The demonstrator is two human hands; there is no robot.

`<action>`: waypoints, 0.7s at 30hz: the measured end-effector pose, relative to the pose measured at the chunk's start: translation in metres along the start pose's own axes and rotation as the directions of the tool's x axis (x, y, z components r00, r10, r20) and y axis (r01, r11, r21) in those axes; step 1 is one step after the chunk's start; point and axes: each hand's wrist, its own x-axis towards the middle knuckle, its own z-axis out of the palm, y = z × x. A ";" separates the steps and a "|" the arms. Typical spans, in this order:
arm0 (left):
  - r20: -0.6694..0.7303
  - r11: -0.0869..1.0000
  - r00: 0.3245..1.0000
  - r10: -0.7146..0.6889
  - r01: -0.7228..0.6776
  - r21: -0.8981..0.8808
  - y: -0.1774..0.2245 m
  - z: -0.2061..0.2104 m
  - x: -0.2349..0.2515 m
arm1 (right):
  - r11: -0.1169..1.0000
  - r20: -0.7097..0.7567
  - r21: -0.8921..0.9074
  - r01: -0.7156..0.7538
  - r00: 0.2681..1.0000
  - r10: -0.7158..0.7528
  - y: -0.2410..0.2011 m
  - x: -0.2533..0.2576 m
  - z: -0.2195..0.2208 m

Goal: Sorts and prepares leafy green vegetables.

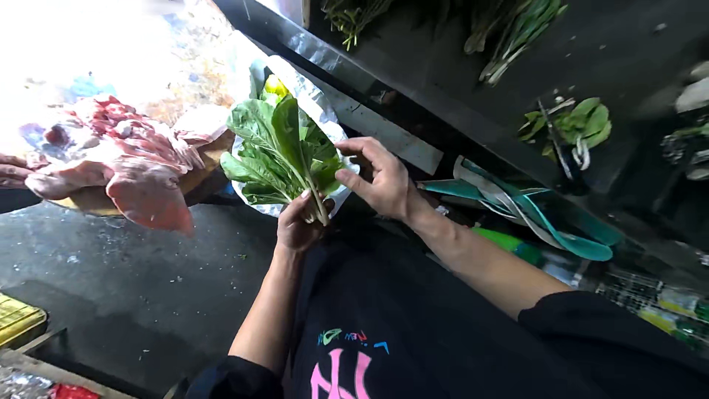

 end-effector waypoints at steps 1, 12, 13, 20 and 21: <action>-0.042 1.000 0.999 0.025 -0.025 0.004 -0.004 0.001 0.000 | 0.997 0.016 0.074 0.009 1.000 -0.011 0.003 -0.006 0.004; -0.404 0.932 0.846 0.346 -0.263 0.249 0.005 0.006 -0.013 | 0.922 0.163 0.382 -0.065 0.987 0.002 0.025 -0.039 -0.021; -0.381 0.931 0.857 0.347 -0.265 0.252 0.003 0.015 -0.015 | 0.933 0.194 0.347 -0.092 0.981 0.024 0.022 -0.041 -0.026; 0.048 0.947 0.963 0.265 -0.269 0.177 -0.069 0.086 -0.004 | 0.990 0.220 0.105 0.090 0.969 -0.112 0.008 -0.071 -0.070; 0.083 0.953 0.966 0.245 -0.255 0.164 -0.085 0.096 -0.001 | 0.990 0.189 0.069 0.121 0.973 -0.132 0.011 -0.080 -0.081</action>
